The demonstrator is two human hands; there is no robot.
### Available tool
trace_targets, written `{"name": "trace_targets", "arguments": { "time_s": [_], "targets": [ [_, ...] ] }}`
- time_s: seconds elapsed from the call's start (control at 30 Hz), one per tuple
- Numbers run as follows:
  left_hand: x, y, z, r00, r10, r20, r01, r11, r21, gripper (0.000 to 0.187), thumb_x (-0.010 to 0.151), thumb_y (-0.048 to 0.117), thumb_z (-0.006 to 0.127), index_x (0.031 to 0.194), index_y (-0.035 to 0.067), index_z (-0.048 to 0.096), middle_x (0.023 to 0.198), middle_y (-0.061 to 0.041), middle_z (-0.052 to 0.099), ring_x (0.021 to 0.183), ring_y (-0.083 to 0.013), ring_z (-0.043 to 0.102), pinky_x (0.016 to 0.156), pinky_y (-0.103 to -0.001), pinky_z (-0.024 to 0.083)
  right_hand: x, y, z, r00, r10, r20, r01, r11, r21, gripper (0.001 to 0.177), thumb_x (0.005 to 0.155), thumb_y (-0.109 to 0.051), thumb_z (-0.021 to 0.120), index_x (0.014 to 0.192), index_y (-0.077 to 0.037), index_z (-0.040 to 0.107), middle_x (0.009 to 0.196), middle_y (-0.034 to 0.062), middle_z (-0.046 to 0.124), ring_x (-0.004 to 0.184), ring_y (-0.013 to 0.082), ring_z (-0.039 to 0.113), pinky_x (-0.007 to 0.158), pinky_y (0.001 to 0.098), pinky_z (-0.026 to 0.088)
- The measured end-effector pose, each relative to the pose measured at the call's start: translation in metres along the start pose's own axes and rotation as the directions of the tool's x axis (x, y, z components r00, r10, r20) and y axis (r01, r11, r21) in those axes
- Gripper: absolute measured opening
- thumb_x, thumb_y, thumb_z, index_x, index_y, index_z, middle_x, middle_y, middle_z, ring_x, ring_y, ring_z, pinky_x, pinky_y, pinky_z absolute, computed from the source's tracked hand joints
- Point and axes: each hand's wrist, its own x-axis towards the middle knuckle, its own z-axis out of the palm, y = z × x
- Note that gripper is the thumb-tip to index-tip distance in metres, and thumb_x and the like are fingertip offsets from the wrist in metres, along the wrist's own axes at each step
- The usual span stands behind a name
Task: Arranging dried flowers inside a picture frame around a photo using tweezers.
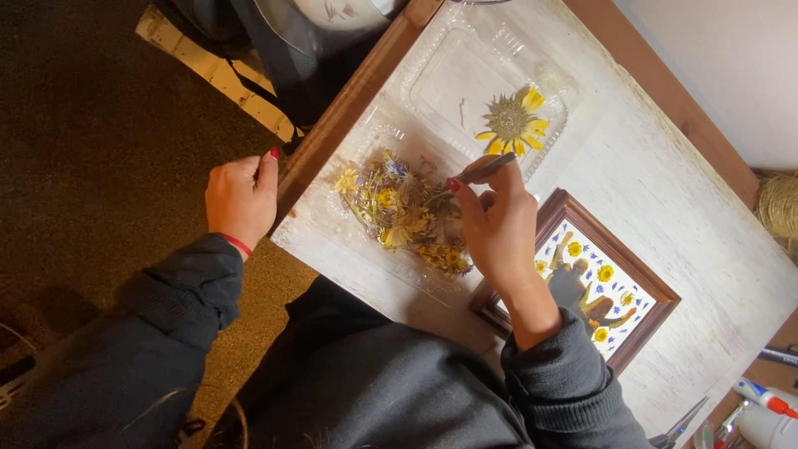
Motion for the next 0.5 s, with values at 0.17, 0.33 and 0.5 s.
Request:
{"name": "trace_targets", "arguments": {
  "time_s": [0.17, 0.33, 0.5],
  "targets": [
    [0.001, -0.006, 0.004, 0.998, 0.049, -0.046, -0.049, 0.999, 0.0, 0.047, 0.106, 0.028, 0.059, 0.07, -0.002, 0.057, 0.067, -0.023, 0.058, 0.058, -0.043, 0.057, 0.054, -0.051, 0.04, 0.0, -0.011, 0.003, 0.999, -0.033, -0.015, 0.033, 0.998, 0.048, 0.022, 0.095, -0.006, 0.074, 0.108, 0.002, 0.058, 0.096, 0.0109, 0.073, 0.054, 0.0083, 0.058, 0.046, 0.027, 0.041],
    [0.0, -0.005, 0.003, 0.995, 0.064, -0.072, -0.064, 0.998, 0.001, 0.045, 0.105, 0.028, 0.061, 0.071, -0.001, 0.059, 0.069, -0.022, 0.06, 0.061, -0.0441, 0.059, 0.055, -0.051, 0.041, -0.007, -0.02, 0.02, 0.998, 0.009, 0.056, -0.001, 0.991, -0.134, 0.012, 0.095, -0.006, 0.079, 0.102, -0.002, 0.071, 0.065, 0.0161, 0.067, 0.048, 0.0141, 0.053, 0.048, 0.0304, 0.04],
    [0.0, -0.007, 0.004, 0.989, 0.103, -0.111, -0.104, 0.995, -0.002, 0.044, 0.104, 0.027, 0.062, 0.07, -0.001, 0.06, 0.074, -0.025, 0.061, 0.07, -0.0464, 0.062, 0.057, -0.054, 0.043, -0.017, -0.014, 0.037, 0.739, -0.672, 0.044, 0.67, 0.726, -0.157, 0.014, 0.097, -0.004, 0.076, 0.103, -0.009, 0.064, 0.108, 0.0028, 0.076, 0.091, 0.0195, 0.077, 0.074, 0.0289, 0.06]
  ]
}}
